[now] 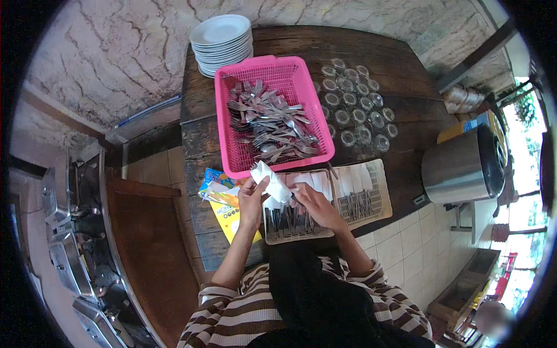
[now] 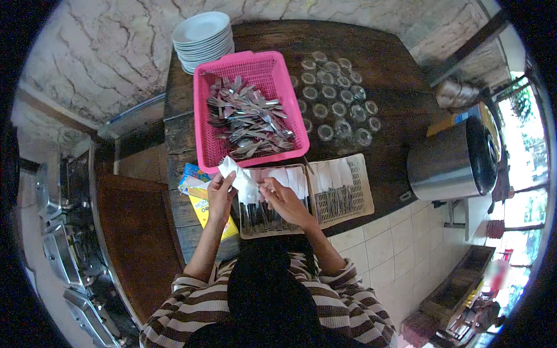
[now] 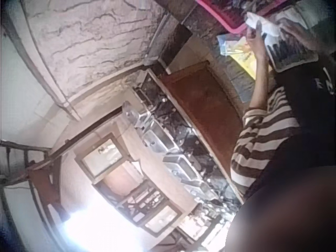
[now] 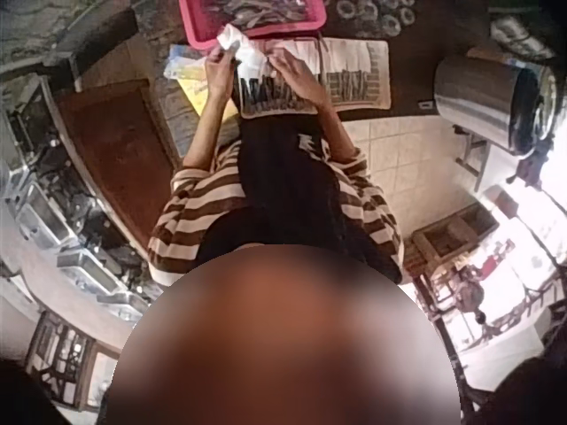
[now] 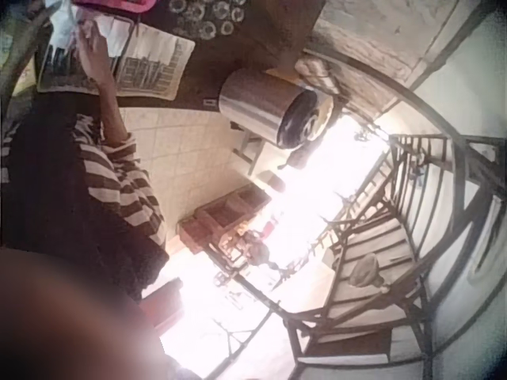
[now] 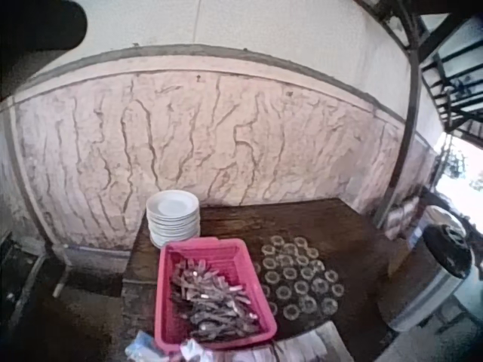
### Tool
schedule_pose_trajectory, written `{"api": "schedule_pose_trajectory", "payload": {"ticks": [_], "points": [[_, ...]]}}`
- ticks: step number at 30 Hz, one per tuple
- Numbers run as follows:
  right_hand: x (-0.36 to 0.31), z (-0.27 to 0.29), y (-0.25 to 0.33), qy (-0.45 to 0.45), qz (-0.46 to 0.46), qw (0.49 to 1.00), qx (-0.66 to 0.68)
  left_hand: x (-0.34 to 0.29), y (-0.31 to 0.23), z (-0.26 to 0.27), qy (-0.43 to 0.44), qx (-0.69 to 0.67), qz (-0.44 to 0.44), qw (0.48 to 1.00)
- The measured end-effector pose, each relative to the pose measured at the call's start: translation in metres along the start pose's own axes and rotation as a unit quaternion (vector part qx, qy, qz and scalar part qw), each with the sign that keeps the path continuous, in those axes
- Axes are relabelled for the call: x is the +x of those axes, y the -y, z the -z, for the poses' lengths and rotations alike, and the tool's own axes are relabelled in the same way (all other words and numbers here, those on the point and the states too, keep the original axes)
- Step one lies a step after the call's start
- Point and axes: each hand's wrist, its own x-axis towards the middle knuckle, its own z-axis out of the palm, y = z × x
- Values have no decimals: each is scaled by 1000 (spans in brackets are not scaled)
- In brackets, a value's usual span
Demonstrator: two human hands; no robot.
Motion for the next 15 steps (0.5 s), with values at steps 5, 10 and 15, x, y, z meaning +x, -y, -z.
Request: {"api": "schedule_pose_trajectory", "payload": {"ticks": [5,10,15], "points": [[-2,0,-2,-124,102,982,-97,-1,15,-24,38,31,-10,999],[-21,17,-6,-160,62,974,-145,3,17,-46,51,104,-64,991],[-41,42,-14,-159,13,971,-176,11,28,-64,99,137,-83,982]]}}
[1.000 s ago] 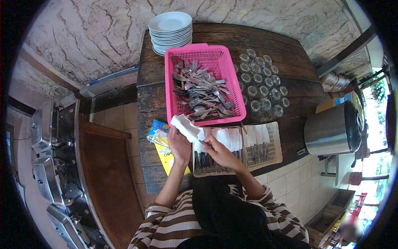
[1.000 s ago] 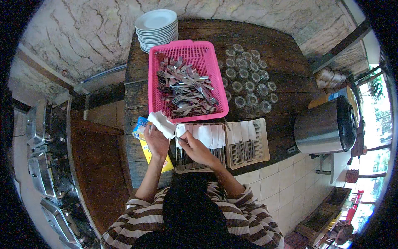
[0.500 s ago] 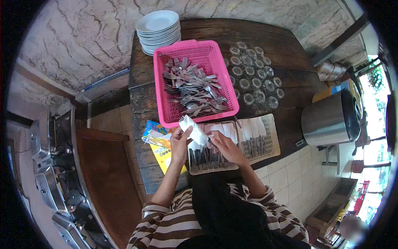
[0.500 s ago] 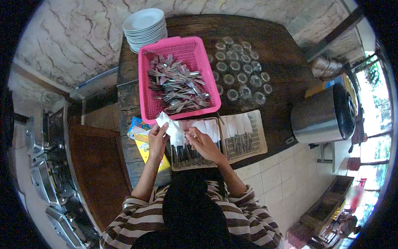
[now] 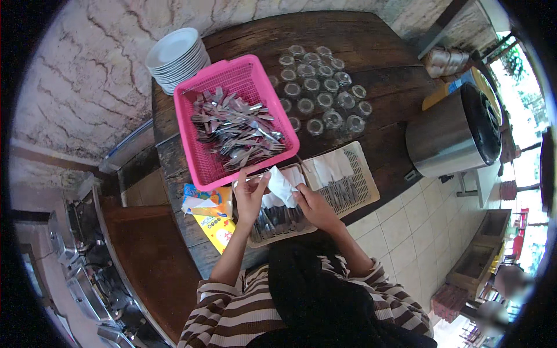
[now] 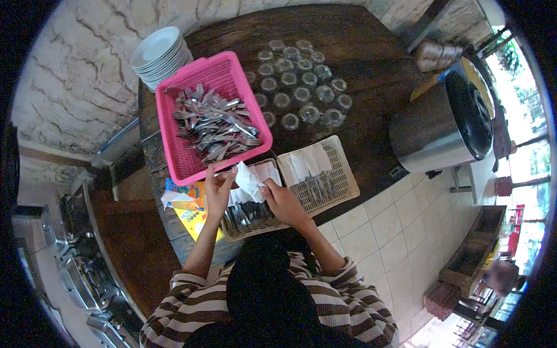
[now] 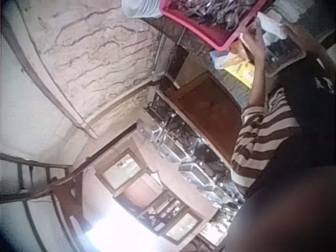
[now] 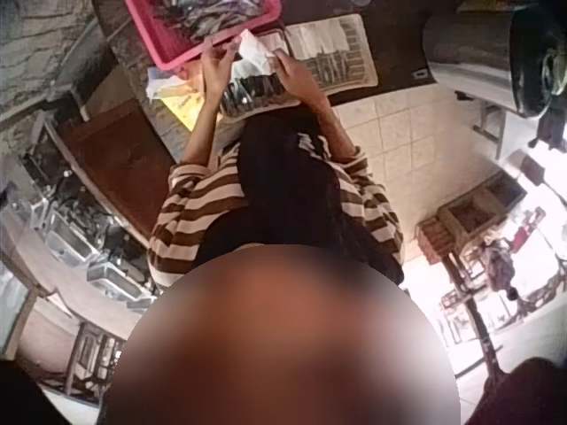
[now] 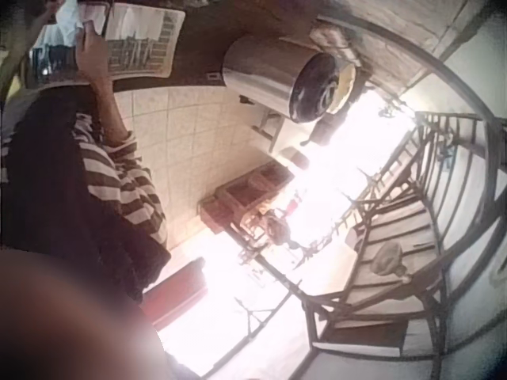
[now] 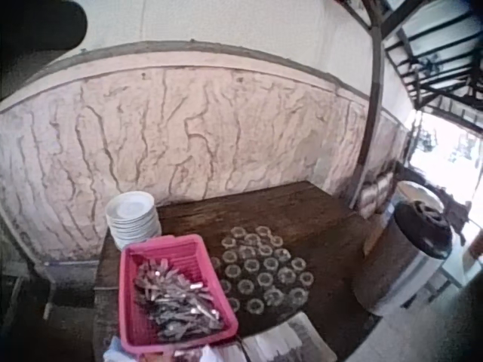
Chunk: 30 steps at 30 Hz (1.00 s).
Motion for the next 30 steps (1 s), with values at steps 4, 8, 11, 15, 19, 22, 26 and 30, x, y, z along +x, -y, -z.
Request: {"api": "schedule_pose_trajectory", "payload": {"ticks": [4,8,11,15,19,22,26,30], "points": [[-11,23,-23,-30,-10,999,0,8,22,-24,60,181,-74,979],[-21,53,-43,-37,-45,998,3,14,39,-62,94,116,-9,989],[-28,74,-64,-57,-55,997,-2,19,48,-94,128,108,27,985],[-38,90,-104,-101,-87,991,6,25,77,-133,85,4,160,983],[-41,96,-154,-119,-142,982,45,23,120,-165,126,-3,186,974],[-41,95,-193,-155,-125,978,56,31,156,-177,79,-39,199,976],[-33,104,-209,-118,-170,978,27,40,188,-191,49,-8,187,981],[-24,115,-193,-42,-279,952,122,48,207,-192,25,-8,187,982]]}}
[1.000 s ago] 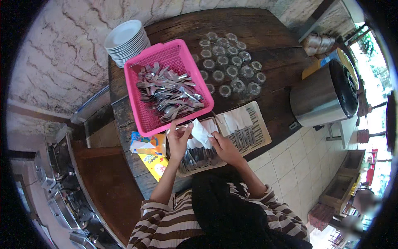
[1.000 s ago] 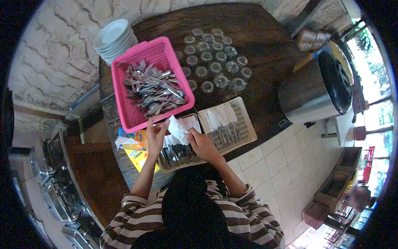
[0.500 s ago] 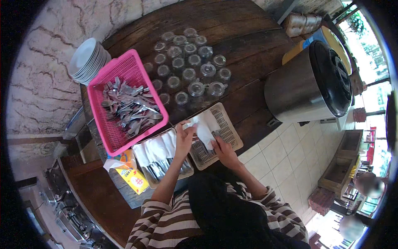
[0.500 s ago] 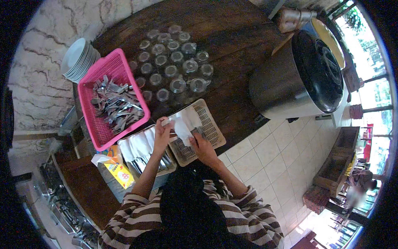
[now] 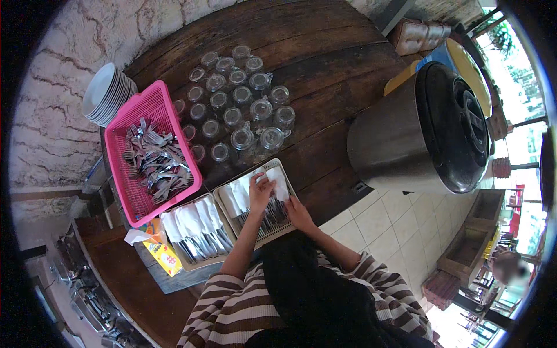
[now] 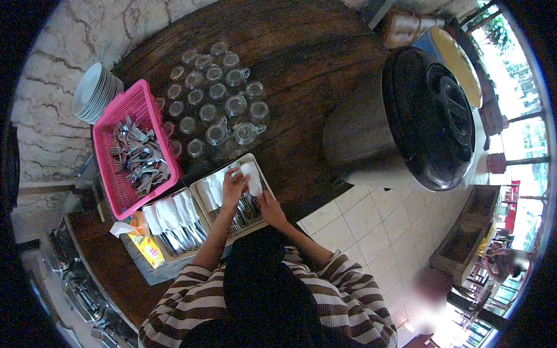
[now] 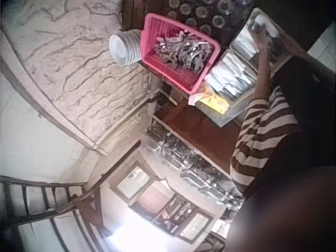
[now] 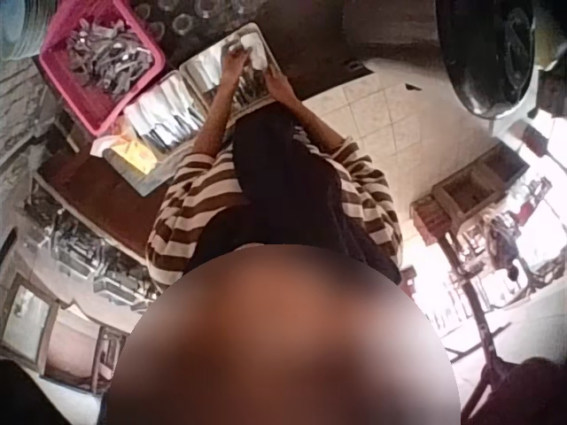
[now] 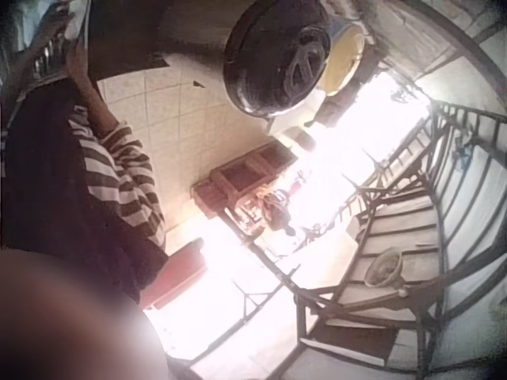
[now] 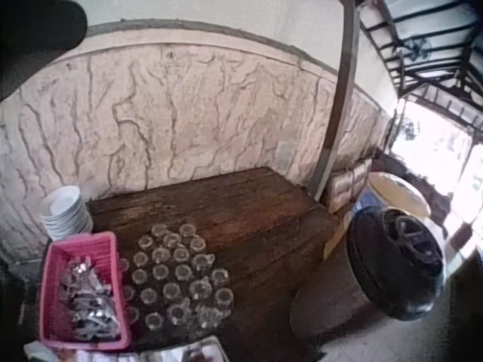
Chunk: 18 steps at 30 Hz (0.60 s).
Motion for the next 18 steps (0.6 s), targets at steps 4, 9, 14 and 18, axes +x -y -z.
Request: {"api": "schedule_pose_trajectory", "payload": {"ticks": [4,9,14,18], "points": [[12,-12,-22,-29,76,997,15,10,10,0,-44,39,-68,996],[11,-17,-14,-48,29,997,49,-2,3,-4,-13,30,-78,996],[16,-19,-11,-59,10,992,108,-24,-26,-27,2,146,-129,981],[27,-27,-29,-118,82,989,43,-27,-40,-36,-3,444,-305,842]]}}
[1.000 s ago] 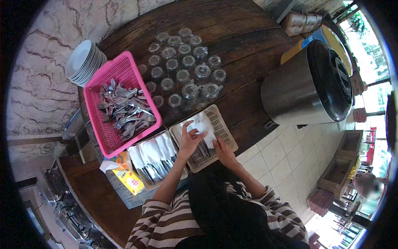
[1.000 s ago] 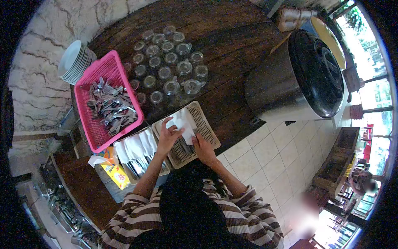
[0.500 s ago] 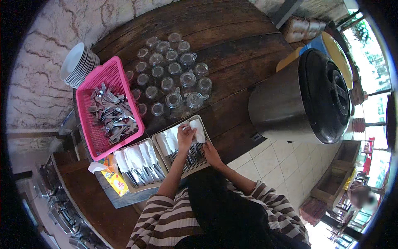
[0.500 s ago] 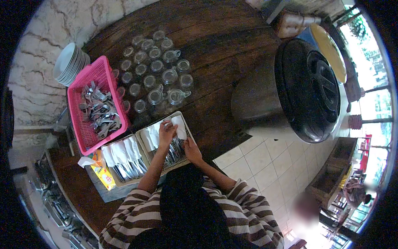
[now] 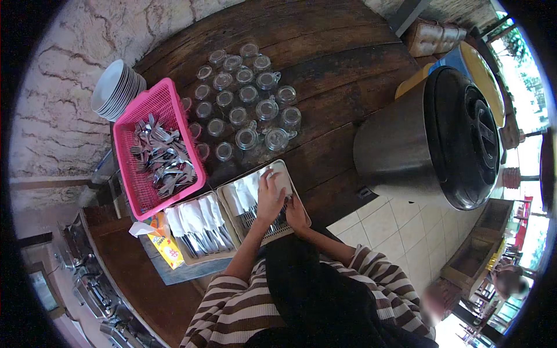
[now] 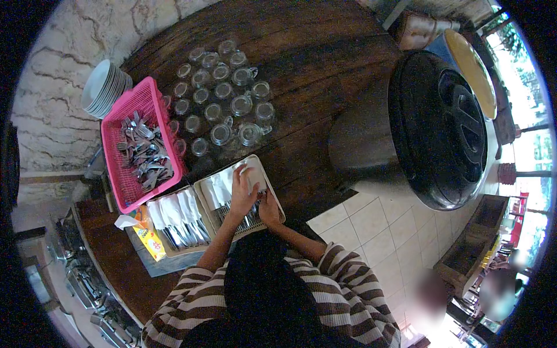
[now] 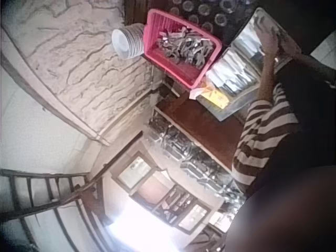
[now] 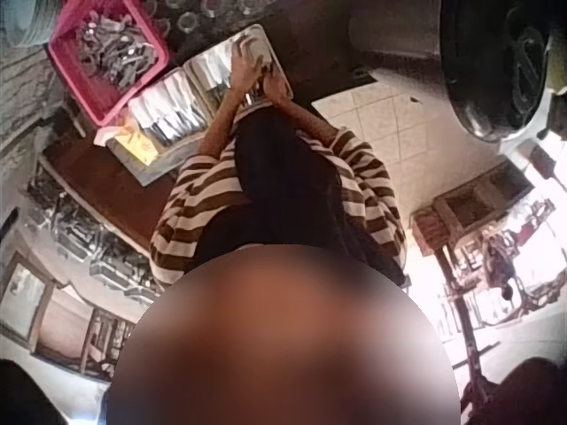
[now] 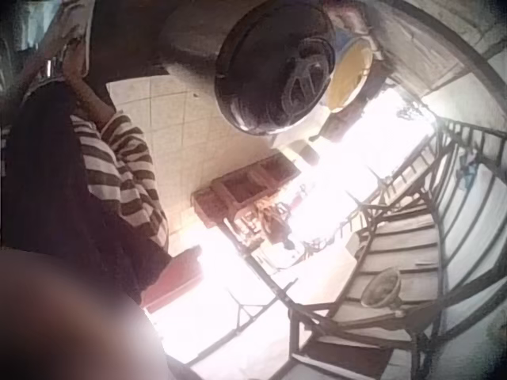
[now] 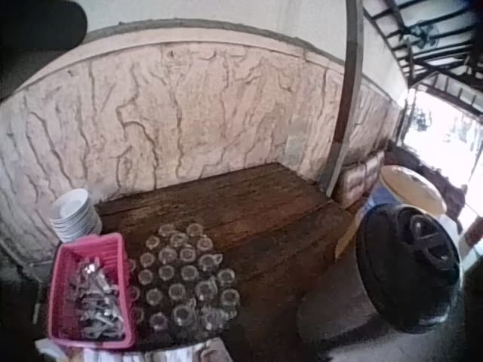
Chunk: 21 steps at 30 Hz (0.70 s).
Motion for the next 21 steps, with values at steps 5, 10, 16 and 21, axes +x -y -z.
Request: {"api": "schedule_pose_trajectory", "payload": {"ticks": [5,10,16,21], "points": [[-5,-2,-5,26,-23,997,-66,-4,19,-1,156,214,-76,961],[-11,3,13,45,-37,998,-23,-11,38,-13,148,264,-86,949],[-27,19,39,37,112,987,-111,-9,36,-23,113,298,-76,945],[-28,34,57,80,186,972,-118,-8,18,-4,123,295,-58,946]]}}
